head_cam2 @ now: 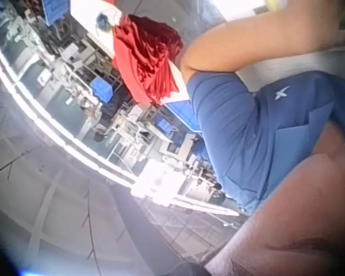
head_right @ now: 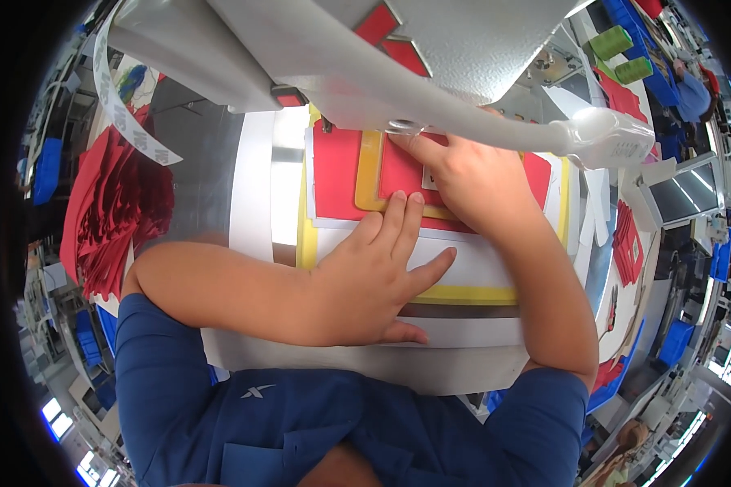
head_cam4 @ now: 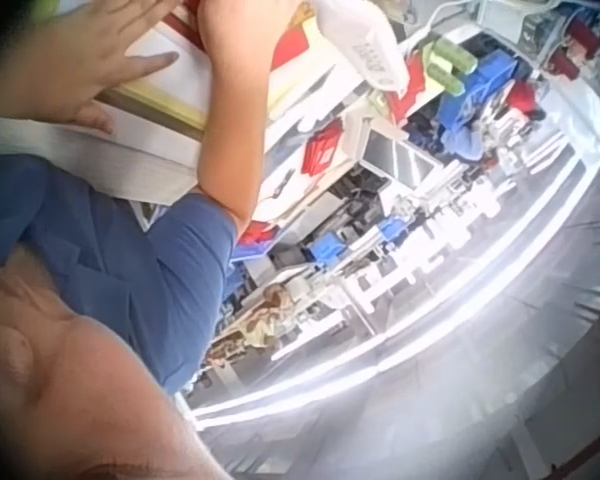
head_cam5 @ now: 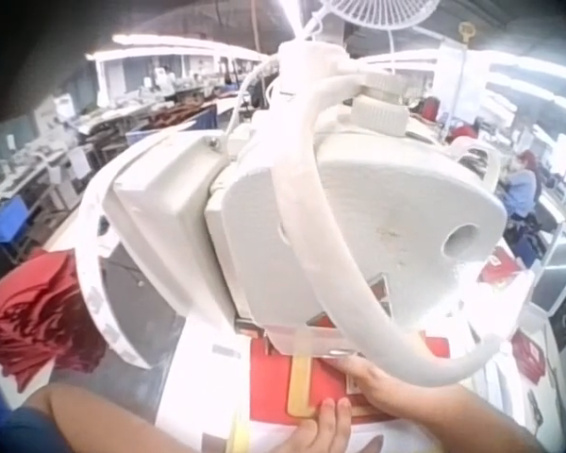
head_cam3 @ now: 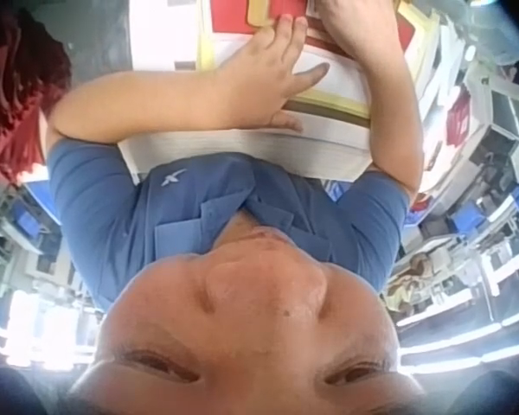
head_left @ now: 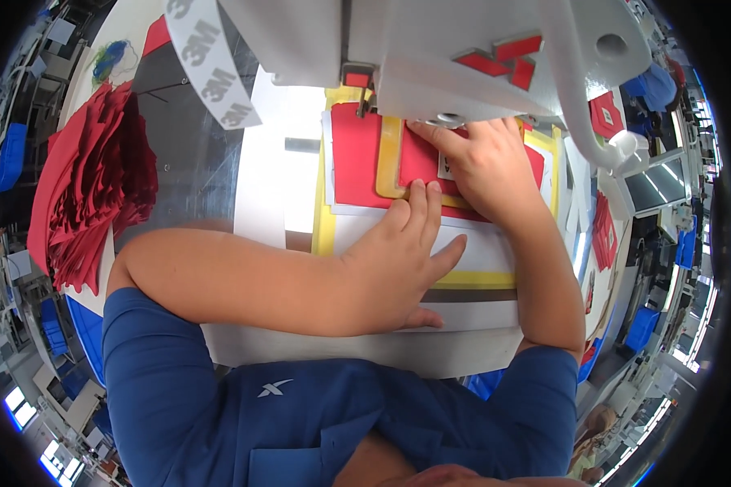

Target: Sewing brand labels onto red fabric pieces using an industrial sewing machine.

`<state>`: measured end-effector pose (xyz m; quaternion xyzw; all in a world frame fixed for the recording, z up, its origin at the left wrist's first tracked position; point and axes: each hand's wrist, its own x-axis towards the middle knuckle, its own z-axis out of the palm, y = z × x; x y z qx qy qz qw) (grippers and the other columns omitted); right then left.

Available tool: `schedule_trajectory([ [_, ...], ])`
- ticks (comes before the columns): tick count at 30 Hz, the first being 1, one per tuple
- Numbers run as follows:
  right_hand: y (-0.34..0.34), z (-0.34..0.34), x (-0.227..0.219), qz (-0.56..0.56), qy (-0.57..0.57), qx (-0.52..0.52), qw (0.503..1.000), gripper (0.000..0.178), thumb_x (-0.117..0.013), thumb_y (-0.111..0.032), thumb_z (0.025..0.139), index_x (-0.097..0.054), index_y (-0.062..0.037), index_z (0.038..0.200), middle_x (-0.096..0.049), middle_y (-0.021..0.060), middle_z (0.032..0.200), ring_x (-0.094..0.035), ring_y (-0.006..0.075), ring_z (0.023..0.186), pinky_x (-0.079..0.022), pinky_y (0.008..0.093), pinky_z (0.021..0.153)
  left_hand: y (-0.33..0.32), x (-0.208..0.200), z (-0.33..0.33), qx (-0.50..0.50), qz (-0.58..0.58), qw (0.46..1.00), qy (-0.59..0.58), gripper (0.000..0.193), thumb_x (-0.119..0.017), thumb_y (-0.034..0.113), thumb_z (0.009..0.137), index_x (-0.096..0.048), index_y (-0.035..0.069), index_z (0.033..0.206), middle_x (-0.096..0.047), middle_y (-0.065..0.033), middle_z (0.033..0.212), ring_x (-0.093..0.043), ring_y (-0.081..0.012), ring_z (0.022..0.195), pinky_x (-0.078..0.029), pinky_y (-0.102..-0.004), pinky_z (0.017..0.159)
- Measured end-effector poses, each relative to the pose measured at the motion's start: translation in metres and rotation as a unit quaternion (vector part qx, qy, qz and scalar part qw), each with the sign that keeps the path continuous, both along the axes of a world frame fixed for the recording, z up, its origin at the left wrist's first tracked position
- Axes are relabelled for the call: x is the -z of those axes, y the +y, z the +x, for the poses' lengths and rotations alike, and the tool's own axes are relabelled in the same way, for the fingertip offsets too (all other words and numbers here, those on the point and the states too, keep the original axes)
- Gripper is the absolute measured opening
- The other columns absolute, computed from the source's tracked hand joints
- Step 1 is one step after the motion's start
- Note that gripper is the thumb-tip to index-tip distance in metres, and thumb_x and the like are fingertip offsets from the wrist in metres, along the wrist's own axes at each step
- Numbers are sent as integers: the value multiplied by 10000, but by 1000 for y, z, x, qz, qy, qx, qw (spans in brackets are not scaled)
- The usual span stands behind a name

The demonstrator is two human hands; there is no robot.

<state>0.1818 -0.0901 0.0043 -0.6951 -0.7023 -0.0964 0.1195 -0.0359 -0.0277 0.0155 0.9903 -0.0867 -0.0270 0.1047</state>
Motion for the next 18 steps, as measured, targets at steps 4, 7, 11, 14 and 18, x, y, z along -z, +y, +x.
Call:
schedule_trajectory([
  [4,-4,5,-1,-31,24,16,999,376,-681,-104,919,-792,-215,1260,-732,91,1174,-662,370,1152,-537,483,980,0,5,3,-4,-2,1000,-17,999,-629,803,892,-516,136,1628,-404,-507,1554,-462,-607,1422,-399,-544,1149],
  [7,-13,12,-23,-46,81,28,995,334,-684,-80,931,-781,-146,1243,-740,125,1206,-666,414,1120,-544,501,979,0,6,2,-17,-5,999,-31,991,-668,788,871,-531,146,1614,-432,-490,1542,-486,-589,1408,-429,-531,1113],
  [11,-50,41,-38,-28,163,138,976,190,-663,-126,1003,-761,6,1097,-756,233,1099,-681,435,1026,-540,497,946,-2,-4,5,-63,10,998,-13,967,-710,759,857,-562,130,1576,-493,-439,1518,-534,-540,1372,-466,-516,1046],
  [14,-69,61,-42,-54,230,157,959,269,-624,-24,997,-736,-1,1240,-729,165,1207,-688,370,1155,-527,453,1006,7,-12,11,-67,12,998,15,958,-719,740,865,-571,92,1554,-542,-396,1476,-568,-498,1336,-473,-511,1010],
  [18,-79,61,-21,-6,223,151,963,279,-664,-134,998,-759,-36,1242,-733,177,1189,-684,380,1079,-545,462,933,24,-16,28,-54,-23,997,-48,879,-806,616,864,-594,24,1478,-589,-323,1422,-590,-448,1308,-476,-521,1028],
])
